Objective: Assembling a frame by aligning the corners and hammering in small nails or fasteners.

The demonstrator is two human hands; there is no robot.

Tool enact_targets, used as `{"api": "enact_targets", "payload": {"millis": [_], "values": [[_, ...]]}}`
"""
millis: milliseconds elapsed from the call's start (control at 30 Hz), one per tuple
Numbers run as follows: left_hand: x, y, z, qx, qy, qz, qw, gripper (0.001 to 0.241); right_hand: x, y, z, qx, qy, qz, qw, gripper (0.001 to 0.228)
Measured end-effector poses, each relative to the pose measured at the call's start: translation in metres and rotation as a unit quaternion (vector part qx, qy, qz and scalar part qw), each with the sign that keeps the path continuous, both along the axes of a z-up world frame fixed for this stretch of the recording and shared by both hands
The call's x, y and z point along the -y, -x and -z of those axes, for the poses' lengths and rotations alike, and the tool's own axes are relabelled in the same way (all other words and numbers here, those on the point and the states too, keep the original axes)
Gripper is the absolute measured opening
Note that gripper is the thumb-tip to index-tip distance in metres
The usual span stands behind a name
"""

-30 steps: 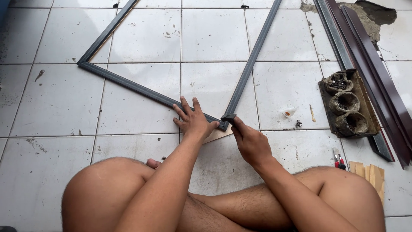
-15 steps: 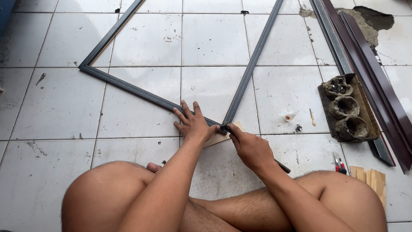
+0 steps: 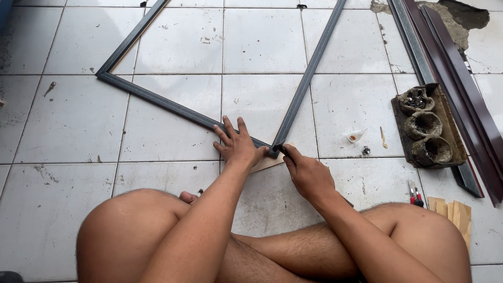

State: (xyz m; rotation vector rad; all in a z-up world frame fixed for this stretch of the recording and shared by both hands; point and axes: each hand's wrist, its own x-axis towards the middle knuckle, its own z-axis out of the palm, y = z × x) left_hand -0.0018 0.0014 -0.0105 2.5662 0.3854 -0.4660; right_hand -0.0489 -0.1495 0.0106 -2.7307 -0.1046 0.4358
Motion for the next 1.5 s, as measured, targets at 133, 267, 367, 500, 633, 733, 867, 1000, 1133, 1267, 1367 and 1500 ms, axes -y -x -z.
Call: {"api": "enact_targets", "payload": {"millis": [133,267,367,500,633,733,867,1000,1133,1267,1367,1500], "values": [[0.002,-0.001,0.004,0.019,-0.023,0.021,0.999,0.095,0.009,-0.004,0.018,-0.01,-0.011,0.008,1.0,0.03],[0.003,0.001,-0.001,0.055,-0.051,0.122,0.99,0.077,0.02,0.0,0.0,-0.062,-0.07,-0.016,0.995,0.037],[-0.006,0.014,-0.032,0.058,-0.068,0.193,0.977,0.042,0.042,0.012,-0.027,-0.095,-0.122,-0.037,0.987,0.04],[-0.056,0.042,-0.089,0.052,-0.217,0.28,0.934,0.014,0.085,0.018,-0.058,-0.117,-0.044,-0.035,0.992,0.037],[-0.102,0.083,-0.086,0.086,-0.28,0.253,0.922,0.019,0.118,0.036,-0.072,-0.097,0.053,0.023,0.994,0.036],[-0.106,0.106,-0.069,0.063,-0.247,0.187,0.949,0.047,0.131,0.044,-0.042,-0.035,0.118,0.049,0.991,0.044],[-0.085,0.117,-0.083,0.06,-0.235,0.224,0.944,0.058,0.113,0.064,-0.057,-0.006,0.173,0.016,0.985,0.037],[-0.081,0.123,-0.092,0.059,-0.274,0.243,0.928,0.056,0.132,0.064,-0.044,0.036,0.167,0.045,0.984,0.035],[-0.082,0.12,-0.085,0.08,-0.286,0.258,0.919,0.056,0.123,0.071,-0.059,0.054,0.141,0.046,0.988,0.034],[-0.08,0.112,-0.086,0.065,-0.25,0.262,0.93,0.054,0.12,0.068,-0.058,0.055,0.148,0.016,0.987,0.035],[-0.077,0.103,-0.09,0.028,-0.153,0.239,0.958,0.048,0.116,0.067,-0.061,0.047,0.143,-0.008,0.989,0.033],[-0.059,0.092,-0.135,-0.016,-0.031,0.197,0.98,0.028,0.107,0.053,-0.058,0.021,0.132,0.01,0.991,0.029]]}}
